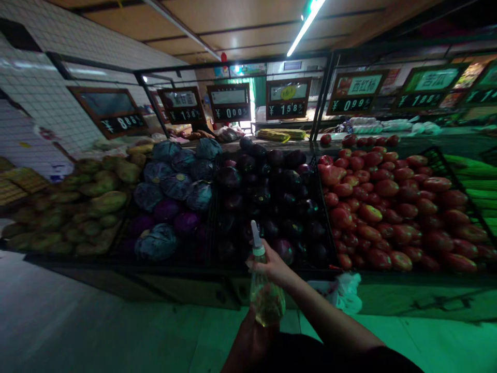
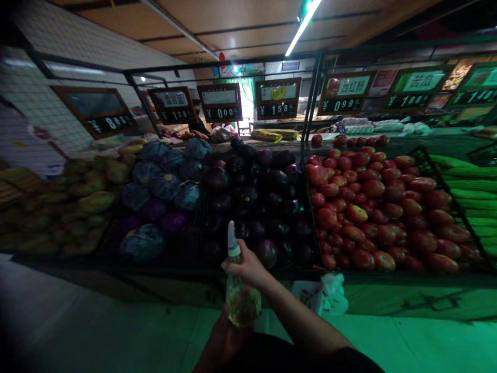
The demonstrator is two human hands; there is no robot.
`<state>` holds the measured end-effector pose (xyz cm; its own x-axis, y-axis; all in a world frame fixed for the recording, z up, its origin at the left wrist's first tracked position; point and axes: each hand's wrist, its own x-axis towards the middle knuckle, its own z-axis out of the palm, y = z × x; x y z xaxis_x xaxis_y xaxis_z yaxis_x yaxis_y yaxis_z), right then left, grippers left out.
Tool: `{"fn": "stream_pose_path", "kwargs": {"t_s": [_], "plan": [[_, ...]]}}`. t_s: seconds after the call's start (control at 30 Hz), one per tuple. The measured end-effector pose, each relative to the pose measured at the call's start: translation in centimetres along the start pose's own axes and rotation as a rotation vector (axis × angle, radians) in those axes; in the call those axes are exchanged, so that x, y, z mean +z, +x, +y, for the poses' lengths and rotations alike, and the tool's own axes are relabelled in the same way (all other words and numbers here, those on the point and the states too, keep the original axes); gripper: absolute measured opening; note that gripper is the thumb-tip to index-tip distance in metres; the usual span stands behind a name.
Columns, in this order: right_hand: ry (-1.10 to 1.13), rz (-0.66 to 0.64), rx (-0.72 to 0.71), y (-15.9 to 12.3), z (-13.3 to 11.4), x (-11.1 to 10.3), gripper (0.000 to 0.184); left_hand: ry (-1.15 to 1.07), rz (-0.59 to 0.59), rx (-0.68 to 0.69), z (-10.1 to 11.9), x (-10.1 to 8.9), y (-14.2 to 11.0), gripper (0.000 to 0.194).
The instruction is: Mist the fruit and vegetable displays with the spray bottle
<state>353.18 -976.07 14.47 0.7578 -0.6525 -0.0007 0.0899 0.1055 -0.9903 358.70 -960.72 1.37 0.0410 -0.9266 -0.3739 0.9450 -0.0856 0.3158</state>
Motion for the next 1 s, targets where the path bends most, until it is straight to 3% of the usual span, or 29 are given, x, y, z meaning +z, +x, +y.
{"fn": "stream_pose_path", "kwargs": {"t_s": [0.2, 0.33, 0.57, 0.73, 1.0], "plan": [[0.033, -0.163, 0.038, 1.5, 1.3, 4.2, 0.056, 0.033, 0.106, 0.083, 2.1, -1.3, -3.1, 0.035], [0.063, -0.141, 0.024, 0.9, 1.7, 4.1, 0.058, 0.043, 0.111, 0.093, 2.0, -1.0, -3.7, 0.033], [0.079, 0.168, -0.023, -2.7, 2.2, -1.4, 0.053, 0.176, 0.077, -0.120, 1.0, 2.1, -2.1, 0.053], [0.113, 0.466, -0.062, -6.8, 2.2, -5.0, 0.057, 0.258, -0.057, -0.268, -0.4, 4.8, -0.3, 0.044], [0.064, 0.878, -0.092, -13.3, 2.2, -7.9, 0.071, 0.350, -0.150, -0.509, -3.6, 5.6, 2.5, 0.054]]}}
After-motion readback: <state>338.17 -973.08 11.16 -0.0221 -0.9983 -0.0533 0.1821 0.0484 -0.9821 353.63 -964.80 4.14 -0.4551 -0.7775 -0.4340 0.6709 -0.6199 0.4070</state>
